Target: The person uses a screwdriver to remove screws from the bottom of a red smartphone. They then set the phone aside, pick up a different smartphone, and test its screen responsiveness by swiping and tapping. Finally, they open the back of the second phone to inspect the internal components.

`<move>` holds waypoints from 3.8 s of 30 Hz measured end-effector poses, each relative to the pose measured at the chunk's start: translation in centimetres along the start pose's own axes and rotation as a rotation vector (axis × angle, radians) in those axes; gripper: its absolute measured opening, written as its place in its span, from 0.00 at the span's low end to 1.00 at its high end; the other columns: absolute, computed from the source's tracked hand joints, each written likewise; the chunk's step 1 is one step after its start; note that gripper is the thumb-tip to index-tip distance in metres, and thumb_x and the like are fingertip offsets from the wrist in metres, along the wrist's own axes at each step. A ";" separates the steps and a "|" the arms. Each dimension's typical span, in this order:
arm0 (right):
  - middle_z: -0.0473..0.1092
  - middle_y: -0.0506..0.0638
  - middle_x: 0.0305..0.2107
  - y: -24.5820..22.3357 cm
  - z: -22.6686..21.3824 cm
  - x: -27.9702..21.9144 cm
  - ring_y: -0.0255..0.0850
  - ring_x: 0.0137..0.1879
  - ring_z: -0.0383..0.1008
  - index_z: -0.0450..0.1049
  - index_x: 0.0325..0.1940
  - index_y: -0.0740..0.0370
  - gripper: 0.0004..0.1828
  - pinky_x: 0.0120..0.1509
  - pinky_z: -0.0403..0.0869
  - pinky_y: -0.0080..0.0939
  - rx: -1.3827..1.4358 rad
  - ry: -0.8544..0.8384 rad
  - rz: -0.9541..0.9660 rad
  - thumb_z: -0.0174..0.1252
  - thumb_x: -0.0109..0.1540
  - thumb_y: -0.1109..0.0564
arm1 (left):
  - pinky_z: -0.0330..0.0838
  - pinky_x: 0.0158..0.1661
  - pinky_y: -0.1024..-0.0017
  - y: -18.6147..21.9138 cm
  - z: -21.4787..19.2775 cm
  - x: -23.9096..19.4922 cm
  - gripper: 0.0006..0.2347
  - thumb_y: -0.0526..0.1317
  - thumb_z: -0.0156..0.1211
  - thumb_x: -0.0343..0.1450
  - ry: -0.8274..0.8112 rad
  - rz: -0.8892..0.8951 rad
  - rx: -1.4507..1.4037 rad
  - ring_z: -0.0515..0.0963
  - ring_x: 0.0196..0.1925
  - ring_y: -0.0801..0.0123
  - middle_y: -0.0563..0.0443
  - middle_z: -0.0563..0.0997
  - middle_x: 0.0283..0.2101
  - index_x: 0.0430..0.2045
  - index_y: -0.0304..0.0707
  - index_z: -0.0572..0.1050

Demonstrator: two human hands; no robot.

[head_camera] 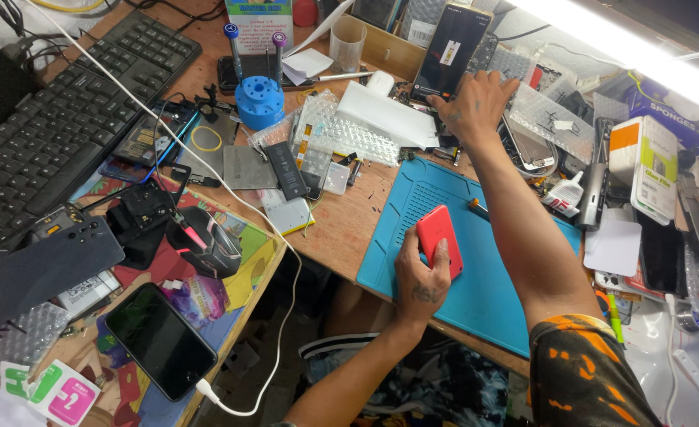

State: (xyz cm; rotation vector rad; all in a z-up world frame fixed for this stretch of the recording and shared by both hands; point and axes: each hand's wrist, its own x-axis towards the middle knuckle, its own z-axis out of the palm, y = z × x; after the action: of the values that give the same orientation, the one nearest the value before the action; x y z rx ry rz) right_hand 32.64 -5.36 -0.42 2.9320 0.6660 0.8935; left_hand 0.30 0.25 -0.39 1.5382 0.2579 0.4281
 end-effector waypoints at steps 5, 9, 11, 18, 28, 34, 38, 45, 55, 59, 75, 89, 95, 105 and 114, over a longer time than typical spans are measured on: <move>0.73 0.55 0.29 0.0 -0.6 -0.2 0.52 0.48 0.67 0.80 0.24 0.60 0.30 0.59 0.54 0.62 0.052 -0.037 0.032 0.74 0.54 0.30 | 0.75 0.46 0.58 -0.2 0.2 0.0 0.15 0.39 0.56 0.74 0.025 0.030 0.000 0.81 0.43 0.49 0.35 0.80 0.40 0.49 0.25 0.70; 0.73 0.56 0.32 0.2 -1.4 -0.7 0.52 0.50 0.67 0.82 0.32 0.62 0.30 0.58 0.54 0.63 0.025 -0.005 0.010 0.74 0.54 0.31 | 0.76 0.45 0.59 -0.3 0.2 -0.1 0.15 0.40 0.56 0.74 0.020 -0.003 -0.002 0.82 0.42 0.51 0.36 0.80 0.39 0.48 0.26 0.70; 0.73 0.57 0.34 0.5 -1.9 -1.2 0.53 0.51 0.66 0.82 0.33 0.61 0.29 0.57 0.53 0.64 0.030 0.028 0.005 0.73 0.53 0.31 | 0.76 0.46 0.58 -0.2 0.2 -0.2 0.14 0.40 0.56 0.74 0.022 0.001 -0.002 0.82 0.42 0.51 0.36 0.80 0.39 0.48 0.26 0.71; 0.73 0.56 0.41 1.7 -3.1 -3.3 0.49 0.53 0.65 0.82 0.43 0.61 0.23 0.61 0.52 0.60 0.079 0.145 -0.100 0.71 0.60 0.38 | 0.75 0.47 0.59 -0.2 0.2 -0.2 0.15 0.40 0.56 0.74 0.032 0.035 -0.010 0.82 0.44 0.51 0.36 0.80 0.41 0.50 0.26 0.70; 0.74 0.57 0.35 0.9 -0.7 -1.2 0.54 0.52 0.67 0.81 0.34 0.64 0.32 0.60 0.52 0.67 -0.011 -0.044 0.006 0.70 0.55 0.30 | 0.76 0.45 0.59 -0.1 0.3 -0.2 0.15 0.41 0.56 0.73 0.037 0.014 -0.013 0.82 0.42 0.51 0.37 0.80 0.40 0.48 0.26 0.71; 0.75 0.59 0.33 -0.2 -0.3 -0.7 0.55 0.51 0.68 0.82 0.30 0.64 0.33 0.62 0.52 0.69 0.032 -0.052 0.028 0.70 0.56 0.28 | 0.76 0.46 0.58 0.0 0.2 -0.2 0.16 0.40 0.56 0.74 0.040 0.023 0.003 0.82 0.44 0.49 0.34 0.80 0.41 0.50 0.25 0.70; 0.75 0.60 0.31 -0.5 -0.4 -0.3 0.56 0.49 0.69 0.82 0.26 0.64 0.35 0.61 0.51 0.70 0.019 -0.066 0.035 0.69 0.56 0.27 | 0.75 0.47 0.58 0.0 0.2 -0.2 0.15 0.40 0.57 0.74 0.049 0.037 0.008 0.82 0.45 0.48 0.34 0.80 0.42 0.50 0.25 0.70; 0.76 0.60 0.30 -0.7 -0.4 -0.2 0.56 0.48 0.69 0.81 0.27 0.66 0.37 0.61 0.52 0.69 0.007 -0.063 0.039 0.69 0.56 0.25 | 0.75 0.47 0.58 0.0 0.2 -0.1 0.15 0.39 0.56 0.73 0.047 0.032 -0.006 0.82 0.45 0.48 0.34 0.80 0.42 0.50 0.25 0.70; 0.76 0.59 0.29 -0.9 -0.6 -0.1 0.55 0.48 0.69 0.80 0.25 0.65 0.38 0.63 0.51 0.71 -0.012 -0.035 0.023 0.69 0.56 0.25 | 0.76 0.47 0.58 0.1 0.1 -0.1 0.15 0.40 0.56 0.74 0.029 0.026 0.001 0.82 0.44 0.49 0.35 0.80 0.41 0.49 0.25 0.70; 0.75 0.58 0.27 -0.9 -0.8 -0.3 0.54 0.47 0.69 0.80 0.24 0.64 0.36 0.61 0.51 0.69 0.004 -0.037 0.016 0.70 0.56 0.26 | 0.76 0.46 0.59 0.3 0.0 -0.1 0.15 0.40 0.56 0.74 0.008 -0.011 -0.001 0.82 0.43 0.51 0.36 0.80 0.40 0.49 0.25 0.70; 0.75 0.56 0.25 -1.0 -0.9 -0.2 0.52 0.45 0.69 0.81 0.21 0.60 0.33 0.60 0.51 0.68 -0.011 -0.010 0.014 0.71 0.55 0.27 | 0.75 0.47 0.59 0.3 0.0 0.0 0.14 0.39 0.57 0.73 0.024 0.006 -0.009 0.82 0.44 0.50 0.35 0.80 0.41 0.49 0.25 0.71; 0.72 0.57 0.48 0.7 -4.5 -4.4 0.50 0.58 0.66 0.79 0.52 0.63 0.28 0.63 0.53 0.59 0.209 0.133 -0.070 0.70 0.63 0.37 | 0.75 0.45 0.60 0.0 0.2 -0.1 0.14 0.40 0.57 0.73 0.052 0.042 0.004 0.82 0.42 0.52 0.37 0.81 0.39 0.47 0.27 0.72; 0.73 0.58 0.49 2.1 -9.8 -11.7 0.53 0.60 0.69 0.78 0.52 0.64 0.21 0.65 0.63 0.54 0.447 0.087 -0.104 0.69 0.64 0.47 | 0.76 0.40 0.61 -0.3 0.3 -0.2 0.11 0.40 0.58 0.73 0.080 0.024 -0.018 0.82 0.36 0.54 0.39 0.81 0.34 0.42 0.28 0.73; 0.74 0.59 0.49 3.8 -15.4 -21.8 0.54 0.59 0.72 0.77 0.51 0.65 0.18 0.64 0.71 0.51 0.618 0.022 0.043 0.69 0.61 0.54 | 0.76 0.41 0.63 1.0 1.0 0.2 0.09 0.35 0.59 0.73 0.080 0.188 -0.044 0.81 0.38 0.55 0.39 0.80 0.37 0.44 0.29 0.73; 0.75 0.59 0.48 4.7 -15.8 -22.8 0.51 0.56 0.73 0.78 0.51 0.65 0.17 0.62 0.73 0.49 0.651 0.046 0.100 0.70 0.61 0.55 | 0.66 0.58 0.61 2.2 -0.4 -0.6 0.11 0.27 0.61 0.68 -0.092 0.683 0.291 0.80 0.53 0.58 0.49 0.83 0.46 0.41 0.39 0.80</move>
State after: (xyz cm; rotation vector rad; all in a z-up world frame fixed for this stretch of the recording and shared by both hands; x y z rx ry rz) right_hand 8.97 -20.56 1.29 3.5434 0.9817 0.8888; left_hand -0.67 0.32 1.68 1.9119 -0.3063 0.8785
